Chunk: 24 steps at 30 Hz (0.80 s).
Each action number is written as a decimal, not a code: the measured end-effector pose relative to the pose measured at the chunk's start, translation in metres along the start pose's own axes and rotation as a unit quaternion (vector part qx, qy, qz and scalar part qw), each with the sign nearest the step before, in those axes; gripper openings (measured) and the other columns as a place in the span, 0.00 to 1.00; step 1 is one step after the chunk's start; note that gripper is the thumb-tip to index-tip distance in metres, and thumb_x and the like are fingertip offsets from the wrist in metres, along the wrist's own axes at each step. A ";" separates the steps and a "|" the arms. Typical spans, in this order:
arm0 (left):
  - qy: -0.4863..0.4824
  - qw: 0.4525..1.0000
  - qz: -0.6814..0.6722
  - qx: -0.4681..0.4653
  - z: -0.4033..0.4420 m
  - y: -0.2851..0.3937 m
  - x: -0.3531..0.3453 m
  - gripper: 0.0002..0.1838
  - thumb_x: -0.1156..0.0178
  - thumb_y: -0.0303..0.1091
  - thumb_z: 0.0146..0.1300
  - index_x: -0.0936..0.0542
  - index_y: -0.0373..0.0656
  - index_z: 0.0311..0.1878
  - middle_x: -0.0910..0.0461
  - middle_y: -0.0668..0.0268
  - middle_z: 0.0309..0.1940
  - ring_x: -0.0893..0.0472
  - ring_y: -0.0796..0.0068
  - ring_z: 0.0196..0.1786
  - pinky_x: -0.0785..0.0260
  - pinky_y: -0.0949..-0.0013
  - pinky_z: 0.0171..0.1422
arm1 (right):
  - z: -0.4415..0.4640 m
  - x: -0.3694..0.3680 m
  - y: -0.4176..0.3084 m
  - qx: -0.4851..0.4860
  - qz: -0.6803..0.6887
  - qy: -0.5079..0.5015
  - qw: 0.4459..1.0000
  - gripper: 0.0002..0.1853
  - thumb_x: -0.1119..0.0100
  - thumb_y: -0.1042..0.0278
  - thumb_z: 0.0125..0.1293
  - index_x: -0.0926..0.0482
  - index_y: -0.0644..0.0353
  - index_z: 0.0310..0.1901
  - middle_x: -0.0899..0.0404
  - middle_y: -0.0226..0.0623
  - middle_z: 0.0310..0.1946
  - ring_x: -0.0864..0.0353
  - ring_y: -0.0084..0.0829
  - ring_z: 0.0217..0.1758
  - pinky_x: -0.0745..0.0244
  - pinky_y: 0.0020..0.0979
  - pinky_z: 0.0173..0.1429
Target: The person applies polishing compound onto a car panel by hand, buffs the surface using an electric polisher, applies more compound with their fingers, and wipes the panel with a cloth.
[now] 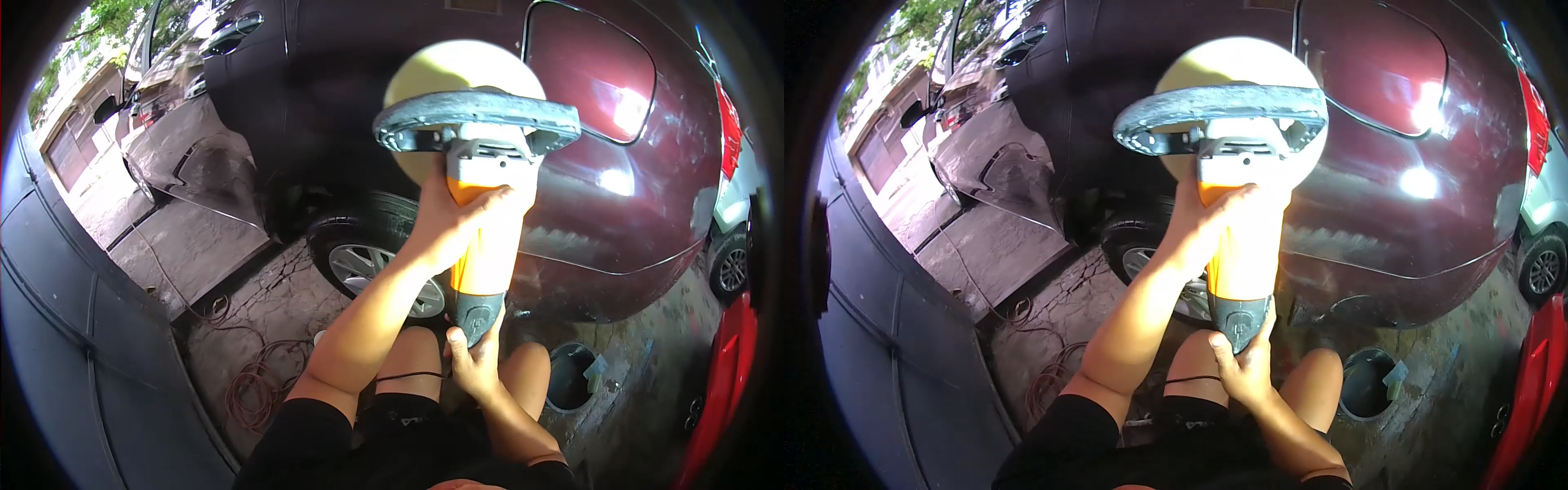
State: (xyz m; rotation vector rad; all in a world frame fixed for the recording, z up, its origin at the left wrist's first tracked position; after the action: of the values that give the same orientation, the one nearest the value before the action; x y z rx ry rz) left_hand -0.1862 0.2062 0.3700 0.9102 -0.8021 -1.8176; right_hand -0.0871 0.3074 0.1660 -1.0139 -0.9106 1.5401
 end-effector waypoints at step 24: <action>0.066 0.997 -0.034 -0.022 0.000 0.042 0.208 0.47 0.43 0.67 0.70 0.29 0.31 0.73 0.15 0.44 0.54 0.10 0.50 0.47 0.12 0.47 0.48 | 0.092 -0.161 -0.001 0.042 -0.078 -0.154 0.984 0.61 0.24 0.61 0.71 0.67 0.65 0.86 0.28 0.59 0.72 0.24 0.45 0.75 0.31 0.42 0.77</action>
State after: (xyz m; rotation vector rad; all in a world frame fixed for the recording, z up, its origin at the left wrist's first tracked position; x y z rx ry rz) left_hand -0.2306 -0.0010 0.3530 1.0281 -0.6530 -1.8067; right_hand -0.1545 0.1449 0.2237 -0.6382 -1.1008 1.6121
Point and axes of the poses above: each hand's wrist, its own z-axis towards the middle knuckle, its own x-axis out of the back of the hand, y = z × x, the point moved 8 cm from there along z, towards the middle knuckle
